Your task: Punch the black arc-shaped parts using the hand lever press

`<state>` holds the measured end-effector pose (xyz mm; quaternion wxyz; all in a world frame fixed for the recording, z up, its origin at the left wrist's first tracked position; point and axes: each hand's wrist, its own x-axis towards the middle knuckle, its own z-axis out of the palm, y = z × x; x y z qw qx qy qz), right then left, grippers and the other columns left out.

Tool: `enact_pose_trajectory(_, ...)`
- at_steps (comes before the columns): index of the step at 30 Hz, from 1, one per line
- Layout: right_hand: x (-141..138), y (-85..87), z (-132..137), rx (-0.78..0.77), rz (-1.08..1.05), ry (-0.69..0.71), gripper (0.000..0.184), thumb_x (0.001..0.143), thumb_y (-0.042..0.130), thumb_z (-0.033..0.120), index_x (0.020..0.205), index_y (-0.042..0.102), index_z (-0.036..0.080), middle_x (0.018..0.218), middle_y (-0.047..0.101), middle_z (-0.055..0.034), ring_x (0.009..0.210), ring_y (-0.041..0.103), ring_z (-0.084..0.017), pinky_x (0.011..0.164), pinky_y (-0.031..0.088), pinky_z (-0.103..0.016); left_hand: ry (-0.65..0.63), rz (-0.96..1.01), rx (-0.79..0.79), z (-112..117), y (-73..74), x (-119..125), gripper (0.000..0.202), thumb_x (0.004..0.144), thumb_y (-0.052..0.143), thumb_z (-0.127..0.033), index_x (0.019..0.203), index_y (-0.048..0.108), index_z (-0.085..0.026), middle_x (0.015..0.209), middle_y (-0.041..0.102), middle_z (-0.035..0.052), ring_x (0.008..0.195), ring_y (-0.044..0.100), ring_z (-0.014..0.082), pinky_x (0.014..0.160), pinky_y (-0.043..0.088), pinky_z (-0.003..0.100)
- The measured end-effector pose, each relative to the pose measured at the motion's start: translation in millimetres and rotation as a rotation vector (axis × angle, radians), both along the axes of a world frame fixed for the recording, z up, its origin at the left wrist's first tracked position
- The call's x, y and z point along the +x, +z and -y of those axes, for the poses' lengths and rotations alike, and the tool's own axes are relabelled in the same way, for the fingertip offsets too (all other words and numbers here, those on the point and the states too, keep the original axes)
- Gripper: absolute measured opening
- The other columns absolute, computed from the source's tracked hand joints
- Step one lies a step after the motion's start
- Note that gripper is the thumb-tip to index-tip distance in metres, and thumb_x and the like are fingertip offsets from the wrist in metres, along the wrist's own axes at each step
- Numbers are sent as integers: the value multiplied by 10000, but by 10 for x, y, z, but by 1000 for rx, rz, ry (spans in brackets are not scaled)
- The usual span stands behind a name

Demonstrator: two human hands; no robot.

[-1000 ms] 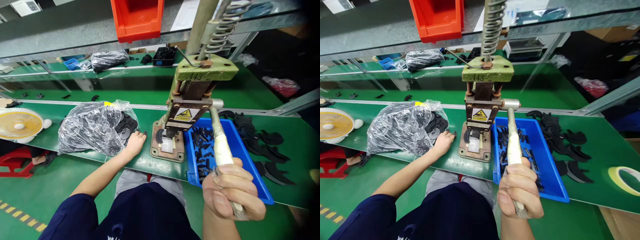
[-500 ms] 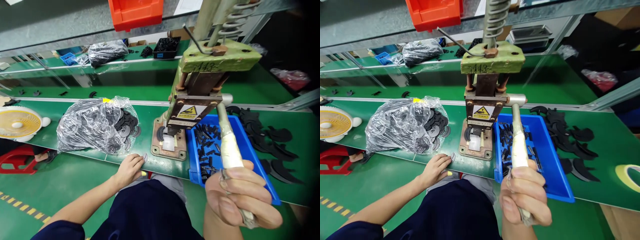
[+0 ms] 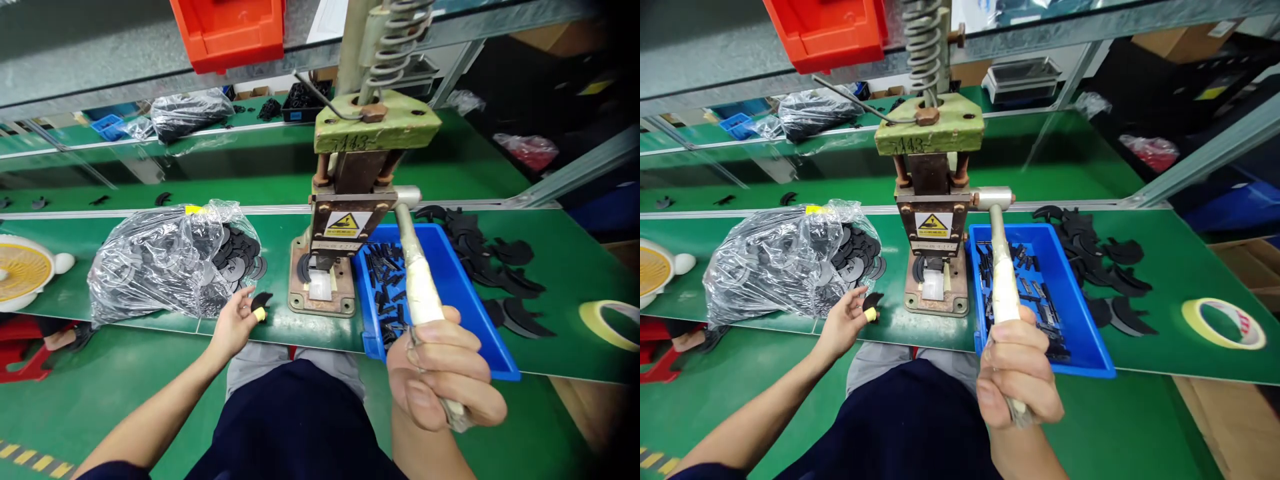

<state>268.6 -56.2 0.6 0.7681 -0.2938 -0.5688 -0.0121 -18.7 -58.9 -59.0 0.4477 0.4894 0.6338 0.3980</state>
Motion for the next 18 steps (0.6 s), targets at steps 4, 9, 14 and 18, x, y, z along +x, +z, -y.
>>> enact_pose_trajectory(4, 19, -34, -46, 76, 36, 18, 271, 748, 596, 200, 596, 372, 206, 641, 551, 57, 705, 549, -144, 799, 444, -464, 57, 285, -183, -499, 218, 337, 400, 596, 869, -305, 883, 652, -131, 767, 713, 40, 677, 682, 140, 613, 544, 217)
enact_pose_trajectory(9, 85, -63, 7, 24, 91, 32, 182, 732, 596, 188, 628, 448, 206, 699, 609, 49, 764, 588, -160, 855, 483, -506, -10, 316, -228, -1008, 289, 756, 298, 596, 879, -186, 777, 655, -107, 657, 643, -2, 546, 603, 84, 492, 512, 175)
enact_pose_trajectory(14, 89, -46, 43, -7, 104, 22, 164, 752, 595, 199, 651, 467, 211, 708, 610, 48, 772, 588, -162, 884, 500, -522, -66, 278, -307, -1250, 228, 967, 199, 641, 813, -59, 714, 632, -95, 642, 608, -18, 486, 553, 50, 460, 512, 164)
enact_pose_trajectory(18, 101, -124, 44, -17, 94, 4, 162, 749, 608, 265, 671, 468, 241, 676, 587, 53, 736, 563, -172, 862, 519, -536, -62, 214, -322, -1306, 201, 996, 171, 668, 768, -18, 706, 619, -91, 639, 604, -13, 468, 536, 40, 455, 502, 153)
